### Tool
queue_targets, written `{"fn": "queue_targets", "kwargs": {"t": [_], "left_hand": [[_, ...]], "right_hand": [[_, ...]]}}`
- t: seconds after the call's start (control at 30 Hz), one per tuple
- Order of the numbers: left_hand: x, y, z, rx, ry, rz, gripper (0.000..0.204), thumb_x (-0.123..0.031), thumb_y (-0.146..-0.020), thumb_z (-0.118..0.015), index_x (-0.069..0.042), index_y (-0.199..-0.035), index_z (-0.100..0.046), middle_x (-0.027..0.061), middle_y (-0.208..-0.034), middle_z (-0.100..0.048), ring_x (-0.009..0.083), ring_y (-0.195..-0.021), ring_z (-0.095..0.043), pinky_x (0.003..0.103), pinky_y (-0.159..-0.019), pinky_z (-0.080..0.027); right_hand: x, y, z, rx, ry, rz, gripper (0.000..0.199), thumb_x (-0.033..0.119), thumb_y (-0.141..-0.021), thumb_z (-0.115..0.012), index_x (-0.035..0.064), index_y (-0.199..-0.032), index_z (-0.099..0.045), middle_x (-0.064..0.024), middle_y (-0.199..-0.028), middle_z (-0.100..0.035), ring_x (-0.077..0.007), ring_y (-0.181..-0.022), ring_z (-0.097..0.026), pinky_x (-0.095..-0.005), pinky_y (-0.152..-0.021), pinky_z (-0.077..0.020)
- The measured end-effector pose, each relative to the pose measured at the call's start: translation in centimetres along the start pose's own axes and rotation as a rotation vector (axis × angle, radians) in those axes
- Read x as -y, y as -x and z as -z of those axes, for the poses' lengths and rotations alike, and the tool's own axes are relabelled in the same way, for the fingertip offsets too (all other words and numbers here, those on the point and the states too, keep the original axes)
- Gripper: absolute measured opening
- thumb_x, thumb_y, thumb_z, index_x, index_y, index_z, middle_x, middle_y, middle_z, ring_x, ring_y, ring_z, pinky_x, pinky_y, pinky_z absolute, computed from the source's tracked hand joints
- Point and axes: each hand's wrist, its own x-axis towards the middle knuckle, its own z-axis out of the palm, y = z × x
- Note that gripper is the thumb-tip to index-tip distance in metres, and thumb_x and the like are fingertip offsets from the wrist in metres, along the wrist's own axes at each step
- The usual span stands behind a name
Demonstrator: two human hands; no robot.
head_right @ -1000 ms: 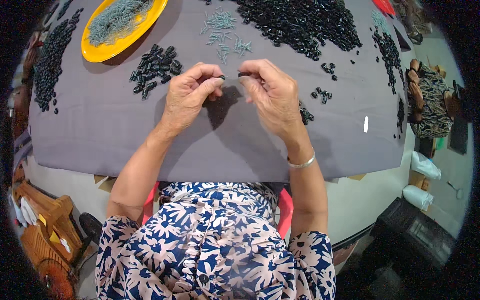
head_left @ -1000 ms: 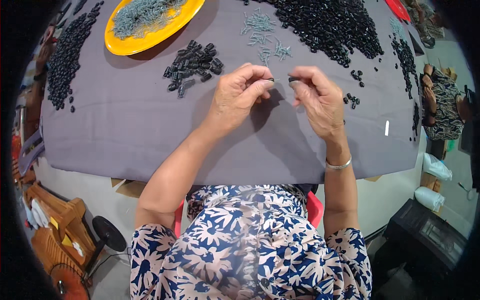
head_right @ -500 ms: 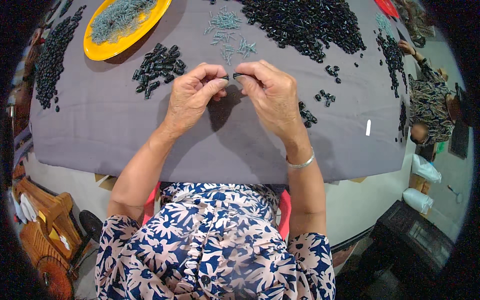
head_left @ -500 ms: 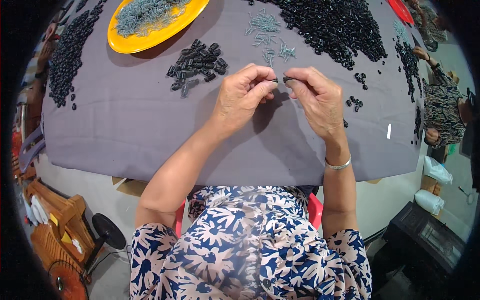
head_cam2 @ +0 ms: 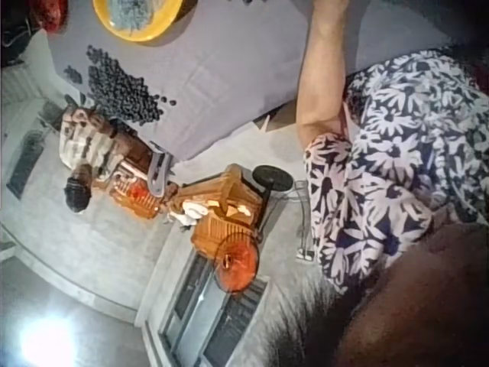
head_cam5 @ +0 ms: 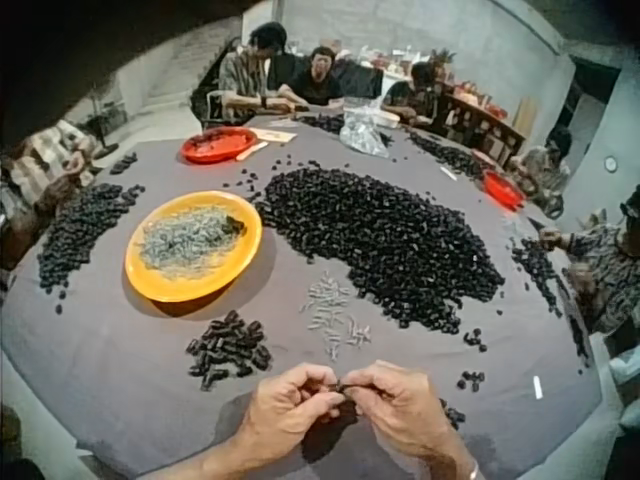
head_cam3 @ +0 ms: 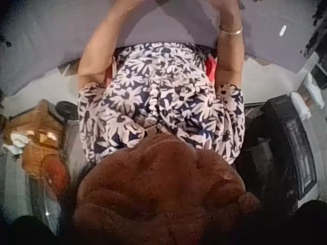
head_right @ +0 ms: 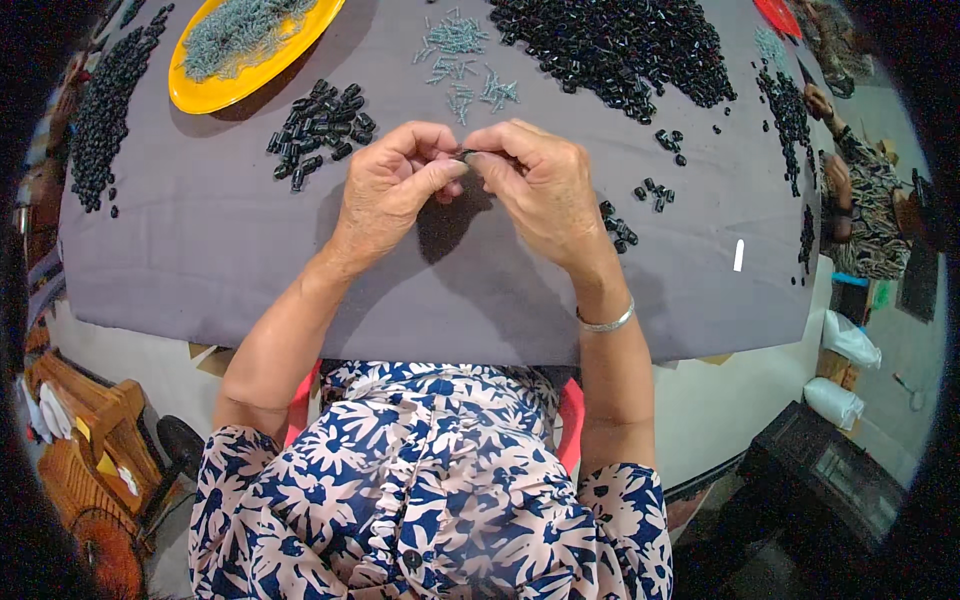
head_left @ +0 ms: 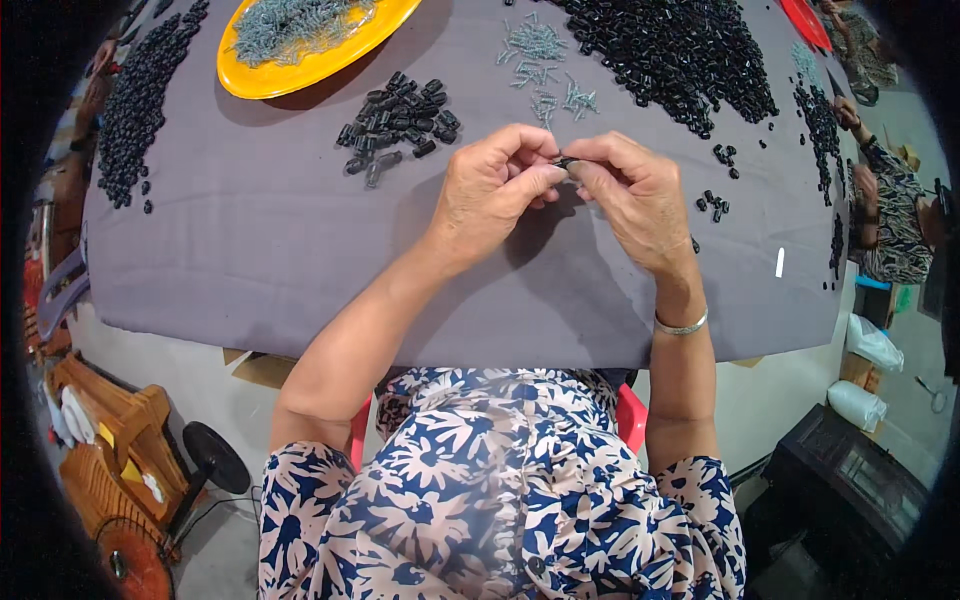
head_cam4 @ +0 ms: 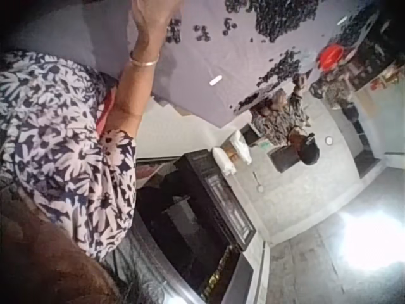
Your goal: Assembling small black and green plastic parts by hand at a workstation.
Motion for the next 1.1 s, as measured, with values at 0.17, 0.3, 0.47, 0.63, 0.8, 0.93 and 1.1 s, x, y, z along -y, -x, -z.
{"fn": "queue_targets", "kwargs": {"t": [0.17, 0.3, 0.47, 0.63, 0.8, 0.93, 1.1], "left_hand": [[0.5, 0.2, 0.1, -0.018, 0.036, -0.035, 0.015, -0.003, -0.086, -0.065, -0.003, -0.101, -0.061, 0.0015, -0.08, -0.065, 0.0072, -0.071, -0.063, 0.024, -0.064, -0.054], [1.0, -0.1, 0.0, -0.038, -0.361, -0.217, 0.025, -0.002, -0.081, -0.067, -0.004, -0.104, -0.06, 0.0051, -0.081, -0.067, 0.0128, -0.069, -0.066, 0.028, -0.064, -0.054], [1.2, 0.4, -0.5, -0.049, -0.68, -0.379, 0.032, -0.003, -0.073, -0.068, -0.009, -0.103, -0.059, 0.0071, -0.078, -0.066, 0.0252, -0.071, -0.066, 0.035, -0.063, -0.051], [1.3, 0.7, -0.9, -0.045, -0.914, -0.513, 0.034, -0.002, -0.071, -0.065, -0.012, -0.103, -0.06, 0.0036, -0.074, -0.064, 0.0248, -0.072, -0.062, 0.038, -0.066, -0.048], [1.4, 0.7, -1.0, -0.021, -0.904, -0.555, 0.037, 0.001, -0.07, -0.063, -0.011, -0.104, -0.06, 0.0033, -0.073, -0.063, 0.0255, -0.071, -0.06, 0.038, -0.065, -0.048], [1.4, 0.5, -0.1, 0.06, -0.716, -0.447, 0.048, 0.006, -0.068, -0.061, -0.009, -0.113, -0.06, 0.0051, -0.073, -0.063, 0.0263, -0.072, -0.06, 0.039, -0.066, -0.05], [0.8, 0.2, 0.5, 0.105, -0.611, -0.352, 0.056, 0.008, -0.068, -0.061, -0.007, -0.122, -0.056, 0.0085, -0.075, -0.064, 0.0251, -0.071, -0.064, 0.037, -0.065, -0.052]], "right_hand": [[-0.4, -0.5, 0.2, 0.091, -0.052, -0.074, 0.012, 0.001, -0.09, -0.061, -0.0026, -0.099, -0.068, -0.0026, -0.086, -0.064, -0.0069, -0.072, -0.06, -0.0202, -0.063, -0.051], [-0.7, -0.2, 0.6, 0.11, 0.068, 0.021, 0.01, 0.002, -0.09, -0.061, -0.0029, -0.095, -0.068, -0.0034, -0.083, -0.064, -0.0075, -0.069, -0.059, -0.0212, -0.059, -0.049], [-0.9, 0.8, 0.1, 0.075, 0.243, 0.151, 0.008, 0.004, -0.089, -0.062, -0.0025, -0.091, -0.067, -0.0022, -0.077, -0.064, -0.0075, -0.065, -0.058, -0.0209, -0.057, -0.0475], [-1.5, 0.8, 0.4, 0.139, -0.045, -0.324, 0.008, 0.007, -0.088, -0.066, -0.0003, -0.087, -0.068, 0.0002, -0.07, -0.063, -0.0062, -0.059, -0.056, -0.0199, -0.053, -0.0474], [-1.9, 0.0, 0.7, 0.207, -0.257, -0.443, 0.011, 0.009, -0.083, -0.071, 0.003, -0.077, -0.064, -0.0006, -0.063, -0.061, -0.0042, -0.056, -0.059, -0.0182, -0.043, -0.0474], [-2.0, -0.8, 0.7, 0.262, -0.244, -0.457, 0.015, 0.01, -0.081, -0.073, 0.0043, -0.074, -0.06, -0.0005, -0.062, -0.06, -0.004, -0.052, -0.058, -0.0179, -0.042, -0.0466], [-2.0, -1.8, 0.7, 0.401, -0.253, -0.505, 0.014, 0.01, -0.082, -0.073, 0.0047, -0.079, -0.06, 0.0013, -0.064, -0.058, -0.0028, -0.046, -0.052, -0.0164, -0.04, -0.0435]]}}
